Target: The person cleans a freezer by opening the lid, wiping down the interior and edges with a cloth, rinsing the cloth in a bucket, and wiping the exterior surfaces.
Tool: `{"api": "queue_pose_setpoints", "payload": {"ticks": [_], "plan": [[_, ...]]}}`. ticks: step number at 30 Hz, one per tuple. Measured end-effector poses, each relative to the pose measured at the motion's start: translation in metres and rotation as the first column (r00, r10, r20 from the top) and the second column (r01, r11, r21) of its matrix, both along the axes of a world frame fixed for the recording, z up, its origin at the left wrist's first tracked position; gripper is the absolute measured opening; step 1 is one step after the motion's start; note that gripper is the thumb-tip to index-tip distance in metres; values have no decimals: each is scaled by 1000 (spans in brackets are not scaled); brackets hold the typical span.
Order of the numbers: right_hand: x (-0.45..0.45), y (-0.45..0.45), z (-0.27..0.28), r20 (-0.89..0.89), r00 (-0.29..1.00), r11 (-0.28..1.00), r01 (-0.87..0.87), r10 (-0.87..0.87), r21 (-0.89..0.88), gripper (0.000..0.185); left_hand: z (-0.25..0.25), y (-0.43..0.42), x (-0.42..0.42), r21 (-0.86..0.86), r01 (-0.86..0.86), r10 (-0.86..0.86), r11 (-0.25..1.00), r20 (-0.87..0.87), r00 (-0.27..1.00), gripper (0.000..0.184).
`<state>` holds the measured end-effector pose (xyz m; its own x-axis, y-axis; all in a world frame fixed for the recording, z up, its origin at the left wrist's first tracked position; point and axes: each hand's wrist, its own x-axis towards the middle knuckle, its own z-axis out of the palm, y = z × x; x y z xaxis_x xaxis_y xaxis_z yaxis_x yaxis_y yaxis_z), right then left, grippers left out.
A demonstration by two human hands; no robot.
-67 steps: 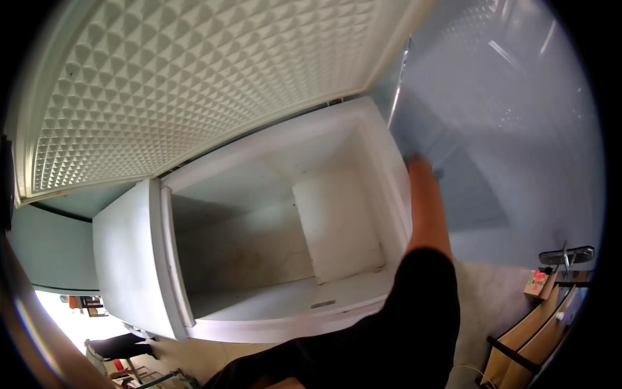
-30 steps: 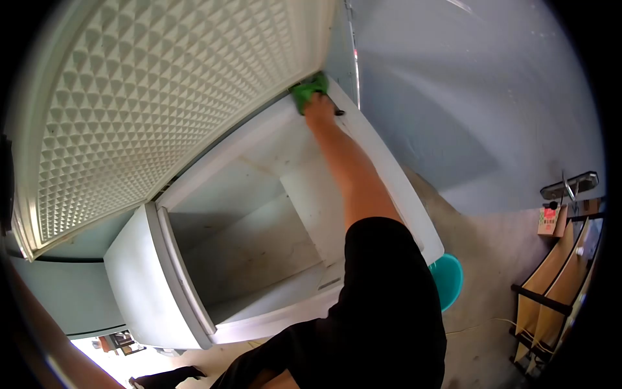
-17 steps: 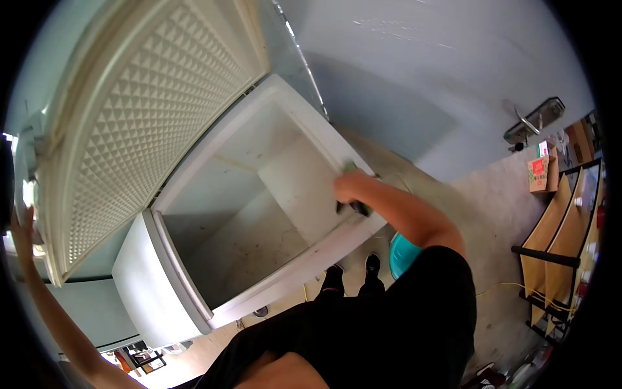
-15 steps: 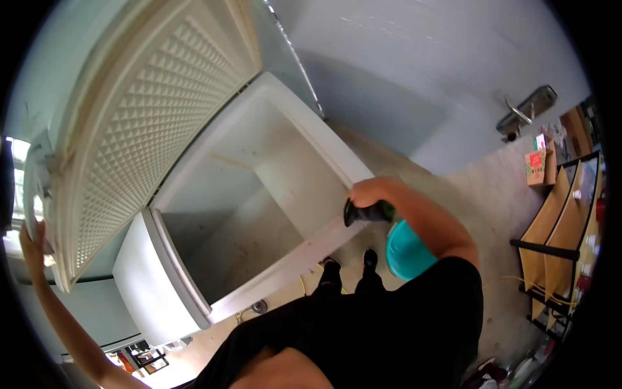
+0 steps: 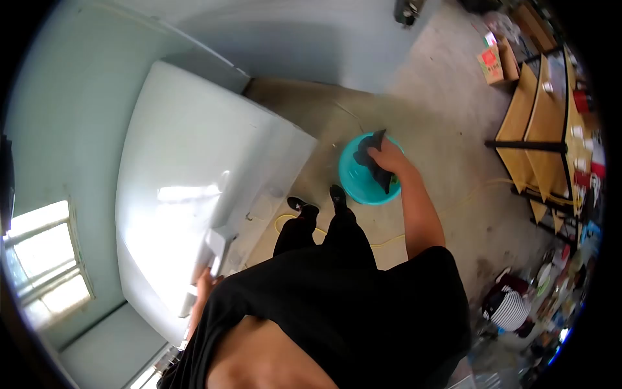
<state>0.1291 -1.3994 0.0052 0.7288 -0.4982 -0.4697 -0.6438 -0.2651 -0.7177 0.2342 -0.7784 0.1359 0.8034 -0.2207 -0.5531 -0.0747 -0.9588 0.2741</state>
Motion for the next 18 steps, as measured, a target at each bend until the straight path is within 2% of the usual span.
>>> {"api": "queue_pose_setpoints", "payload": {"ticks": [2, 3, 5, 8, 9, 11, 12, 13, 15, 16, 17, 18], "plan": [[-21, 1, -7, -134, 991, 999, 7, -12, -35, 57, -87, 36, -13, -75, -32, 30, 997, -20, 999, 33], [-25, 6, -3, -154, 987, 999, 30, -35, -37, 57, -60, -5, -7, 96, 57, -54, 994, -27, 998, 35], [-37, 16, 3, -243, 968, 997, 76, -67, 28, 69, -81, 1, -6, 69, 85, -83, 994, -19, 996, 34], [-62, 23, -22, -386, 913, 990, 141, -131, -2, 72, -108, -1, -8, 176, 72, -71, 982, -17, 997, 37], [-68, 27, -33, -397, 907, 989, 151, -141, -5, 72, -111, -1, -4, 174, 85, -81, 981, -29, 996, 37], [-84, 52, -47, -271, 927, 964, 231, -258, -128, 80, -102, 7, -2, 233, 168, -142, 958, -124, 982, 44], [-85, 59, -45, -308, 921, 971, 217, -238, -101, 81, -93, -3, 3, 254, 242, -186, 937, -225, 956, 51], [-88, 67, -51, -321, 920, 974, 208, -227, -93, 81, -87, -8, 3, 176, 191, -153, 966, -210, 966, 54], [-90, 81, -76, -374, 912, 972, 216, -168, 89, 74, -79, -30, 6, 85, 170, -158, 982, -128, 979, 46], [-92, 88, -100, -378, 917, 982, 171, -130, 79, 66, -82, -42, 7, 94, 168, -156, 981, -126, 980, 46], [-91, 100, -126, -382, 919, 989, 128, -92, 68, 59, -84, -50, 11, 138, 109, -84, 985, -171, 982, 40], [-88, 116, -157, -271, 963, 982, 68, -18, 177, 55, -92, -57, 14, 181, 52, -13, 982, -211, 977, 35]]}}
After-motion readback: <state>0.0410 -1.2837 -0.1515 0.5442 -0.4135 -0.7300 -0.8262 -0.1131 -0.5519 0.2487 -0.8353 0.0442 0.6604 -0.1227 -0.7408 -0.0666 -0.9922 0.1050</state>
